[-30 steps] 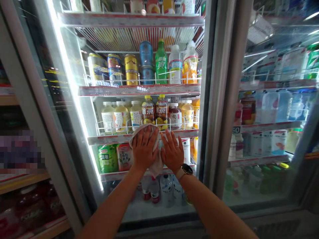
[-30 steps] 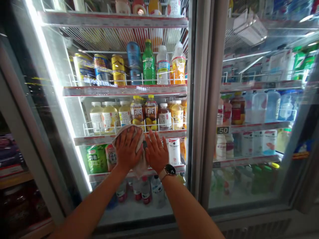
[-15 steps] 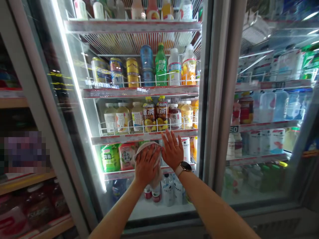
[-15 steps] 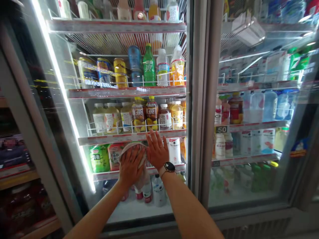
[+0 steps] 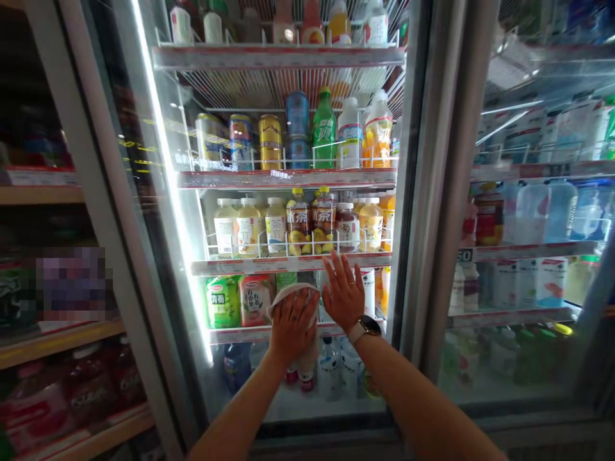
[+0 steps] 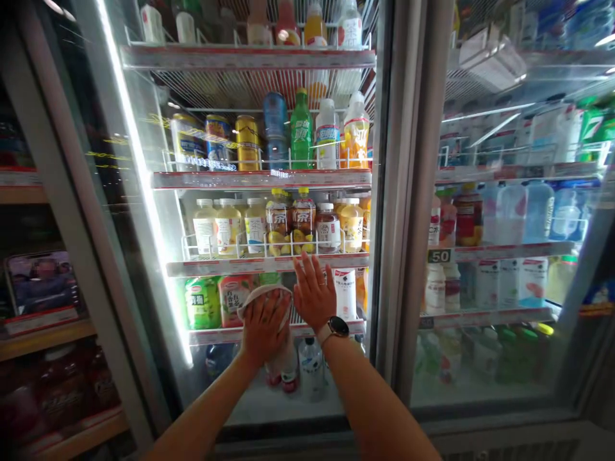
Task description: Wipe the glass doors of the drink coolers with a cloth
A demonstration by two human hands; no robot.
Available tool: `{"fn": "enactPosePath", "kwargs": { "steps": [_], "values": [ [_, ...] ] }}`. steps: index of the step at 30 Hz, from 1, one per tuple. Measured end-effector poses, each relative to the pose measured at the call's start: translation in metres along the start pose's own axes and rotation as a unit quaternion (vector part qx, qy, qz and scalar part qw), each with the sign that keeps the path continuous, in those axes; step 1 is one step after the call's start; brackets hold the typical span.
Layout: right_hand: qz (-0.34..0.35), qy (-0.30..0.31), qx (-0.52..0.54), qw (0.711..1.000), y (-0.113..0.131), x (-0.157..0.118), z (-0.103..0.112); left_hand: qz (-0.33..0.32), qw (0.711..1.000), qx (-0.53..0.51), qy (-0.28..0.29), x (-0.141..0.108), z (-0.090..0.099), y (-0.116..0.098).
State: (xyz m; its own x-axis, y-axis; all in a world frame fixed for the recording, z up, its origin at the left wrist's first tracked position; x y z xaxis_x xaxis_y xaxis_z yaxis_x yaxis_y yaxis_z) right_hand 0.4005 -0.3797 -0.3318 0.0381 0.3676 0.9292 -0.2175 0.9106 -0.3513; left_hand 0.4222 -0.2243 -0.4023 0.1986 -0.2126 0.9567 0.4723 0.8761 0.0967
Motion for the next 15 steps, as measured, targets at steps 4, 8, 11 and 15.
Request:
{"fn": "enactPosePath", "kwargs": {
  "steps": [4, 8, 11, 15],
  "values": [
    [0.0, 0.0, 0.004, 1.0, 0.0, -0.001, -0.001, -0.02, 0.999, -0.018, 0.02, -0.027, 0.001, 0.002],
    [-0.002, -0.001, 0.003, 1.0, 0.0, -0.001, 0.0, 0.017, 0.999, -0.03, 0.003, 0.014, 0.013, 0.001],
    [0.0, -0.006, -0.001, 1.0, 0.0, 0.0, 0.001, 0.081, 0.996, -0.031, -0.036, 0.074, 0.023, 0.0],
    [0.005, -0.006, 0.001, 1.0, 0.0, 0.0, 0.001, 0.104, 0.992, -0.019, -0.066, 0.11, 0.022, -0.005]
  ]
}}
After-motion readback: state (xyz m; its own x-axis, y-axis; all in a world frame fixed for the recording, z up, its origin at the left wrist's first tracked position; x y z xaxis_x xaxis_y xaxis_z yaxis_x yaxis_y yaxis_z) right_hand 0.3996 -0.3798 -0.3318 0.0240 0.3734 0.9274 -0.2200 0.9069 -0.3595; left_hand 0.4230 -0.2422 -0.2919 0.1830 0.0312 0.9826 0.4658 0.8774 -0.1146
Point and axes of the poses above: each hand's wrist, its own x-axis towards the middle knuckle, its own z-axis out of the back of the hand, y = z × x, the point moved 2 cm from there along x, towards the middle knuckle, and after that the axes turned 12 degrees about z, right-handed, at the moved point
